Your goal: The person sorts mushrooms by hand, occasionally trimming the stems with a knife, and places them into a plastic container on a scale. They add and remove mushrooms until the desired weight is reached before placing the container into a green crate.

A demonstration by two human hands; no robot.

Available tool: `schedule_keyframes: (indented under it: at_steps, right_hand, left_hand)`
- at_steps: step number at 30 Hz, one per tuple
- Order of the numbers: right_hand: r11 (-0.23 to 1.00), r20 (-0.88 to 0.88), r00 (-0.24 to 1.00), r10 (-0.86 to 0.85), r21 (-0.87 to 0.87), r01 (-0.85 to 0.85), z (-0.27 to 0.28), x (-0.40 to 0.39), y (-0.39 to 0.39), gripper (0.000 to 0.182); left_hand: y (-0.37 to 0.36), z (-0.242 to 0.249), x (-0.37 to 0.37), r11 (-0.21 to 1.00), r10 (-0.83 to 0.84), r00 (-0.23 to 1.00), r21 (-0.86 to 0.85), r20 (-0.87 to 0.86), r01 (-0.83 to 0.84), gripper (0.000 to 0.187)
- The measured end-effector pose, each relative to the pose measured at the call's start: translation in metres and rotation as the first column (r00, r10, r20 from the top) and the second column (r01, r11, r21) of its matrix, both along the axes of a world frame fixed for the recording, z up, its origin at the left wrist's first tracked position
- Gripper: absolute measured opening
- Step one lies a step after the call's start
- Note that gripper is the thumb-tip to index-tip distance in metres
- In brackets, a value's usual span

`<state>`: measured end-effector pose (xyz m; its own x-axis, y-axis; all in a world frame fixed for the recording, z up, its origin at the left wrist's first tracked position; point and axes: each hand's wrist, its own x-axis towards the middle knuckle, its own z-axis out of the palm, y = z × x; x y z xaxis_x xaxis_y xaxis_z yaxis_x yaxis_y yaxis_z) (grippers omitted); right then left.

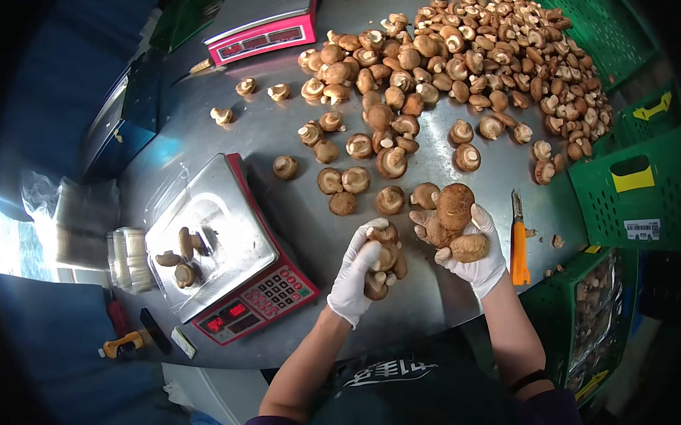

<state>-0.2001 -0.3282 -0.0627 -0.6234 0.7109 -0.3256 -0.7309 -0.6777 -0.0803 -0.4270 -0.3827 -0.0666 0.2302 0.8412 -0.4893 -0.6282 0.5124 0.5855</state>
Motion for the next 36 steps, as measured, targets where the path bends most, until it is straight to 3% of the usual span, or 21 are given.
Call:
schedule_keyframes:
  at_steps: [3, 5, 6, 7, 8, 11, 13, 15, 16, 18, 19, 20, 22, 24, 26, 28, 29, 32, 33, 36]
  right_hand:
    - [0.999, 0.045, 0.999, 0.002, -0.05, 0.0, 0.003, -0.016, -0.002, 0.063]
    - [0.995, 0.105, 0.994, 0.032, -0.099, -0.022, -0.003, -0.02, -0.002, 0.061]
    - [1.0, 0.252, 0.967, 0.025, -0.011, -0.023, -0.011, -0.022, -0.003, 0.058]
    - [0.999, 0.38, 0.924, 0.047, 0.001, -0.051, -0.012, -0.026, -0.005, 0.055]
    - [0.997, 0.501, 0.863, 0.064, 0.014, -0.082, -0.011, -0.031, -0.007, 0.051]
    - [0.951, 0.612, 0.791, 0.003, 0.242, -0.19, 0.017, -0.064, -0.011, 0.055]
    - [0.889, 0.684, 0.729, -0.026, 0.35, -0.297, 0.038, -0.097, -0.008, 0.058]
    - [0.813, 0.786, 0.616, -0.057, 0.395, -0.428, 0.061, -0.125, -0.006, 0.059]
    - [0.733, 0.811, 0.573, -0.119, 0.461, -0.5, 0.072, -0.142, -0.005, 0.059]
    - [0.551, 0.83, 0.487, -0.272, 0.549, -0.628, 0.096, -0.185, -0.001, 0.059]
    - [0.407, 0.809, 0.437, -0.392, 0.579, -0.706, 0.106, -0.203, 0.0, 0.06]
    - [0.395, 0.816, 0.449, -0.364, 0.572, -0.719, 0.115, -0.224, 0.0, 0.059]
    - [0.114, 0.627, 0.511, -0.588, 0.69, -0.715, 0.111, -0.265, 0.0, 0.057]
    - [0.068, 0.659, 0.465, -0.591, 0.615, -0.785, 0.124, -0.3, -0.003, 0.057]
    - [-0.092, 0.609, 0.418, -0.674, 0.492, -0.865, 0.112, -0.326, 0.001, 0.067]
    - [-0.133, 0.56, 0.329, -0.76, 0.363, -0.922, 0.107, -0.341, -0.002, 0.077]
    - [-0.119, 0.609, 0.34, -0.716, 0.374, -0.92, 0.107, -0.344, -0.002, 0.079]
    - [-0.073, 0.701, 0.376, -0.606, 0.422, -0.904, 0.104, -0.343, 0.004, 0.082]
    - [-0.051, 0.699, 0.393, -0.598, 0.456, -0.889, 0.104, -0.341, 0.006, 0.081]
    - [0.044, 0.681, 0.368, -0.633, 0.507, -0.861, 0.099, -0.336, 0.006, 0.069]
  left_hand:
    - [-0.004, -0.008, -0.007, 0.96, 0.236, 0.897, -0.232, 0.375, -0.156, 0.05]
    - [-0.007, -0.011, -0.015, 0.963, 0.255, 0.774, -0.223, 0.579, -0.15, 0.049]
    - [-0.009, -0.012, -0.02, 0.965, 0.257, 0.697, -0.212, 0.67, -0.152, 0.049]
    - [-0.011, -0.01, -0.024, 0.967, 0.254, 0.703, -0.195, 0.664, -0.166, 0.048]
    - [-0.014, -0.004, -0.027, 0.946, 0.317, 0.749, -0.252, 0.582, -0.205, 0.048]
    - [-0.022, 0.018, -0.05, 0.962, 0.272, 0.852, -0.139, 0.448, -0.234, 0.047]
    - [-0.03, 0.056, -0.075, 0.961, 0.231, 0.951, 0.106, 0.206, -0.257, 0.053]
    - [-0.041, 0.094, -0.108, 0.921, 0.271, 0.957, 0.316, -0.103, -0.227, 0.053]
    - [-0.046, 0.111, -0.13, 0.888, 0.331, 0.9, 0.416, -0.284, -0.196, 0.051]
    - [-0.055, 0.137, -0.171, 0.837, 0.476, 0.674, 0.525, -0.565, -0.152, 0.046]
    - [-0.058, 0.143, -0.188, 0.83, 0.526, 0.533, 0.537, -0.663, -0.151, 0.045]
    - [-0.059, 0.141, -0.208, 0.799, 0.586, 0.327, 0.596, -0.741, -0.081, 0.043]
    - [-0.056, 0.133, -0.242, 0.769, 0.634, 0.101, 0.639, -0.767, 0.027, 0.043]
    - [-0.054, 0.126, -0.269, 0.789, 0.609, -0.12, 0.581, -0.784, 0.199, 0.049]
    - [-0.056, 0.107, -0.296, 0.838, 0.515, -0.233, 0.427, -0.825, 0.339, 0.058]
    - [-0.059, 0.105, -0.3, 0.852, 0.464, -0.238, 0.356, -0.853, 0.383, 0.066]
    - [-0.062, 0.104, -0.304, 0.799, 0.544, -0.32, 0.363, -0.776, 0.48, 0.077]
    - [-0.071, 0.107, -0.315, 0.787, 0.465, -0.162, 0.323, -0.87, 0.525, 0.081]
    - [-0.073, 0.113, -0.315, 0.863, 0.309, -0.269, 0.15, -0.912, 0.483, 0.088]
    - [-0.074, 0.106, -0.334, 0.858, 0.358, -0.5, 0.067, -0.788, 0.509, 0.093]
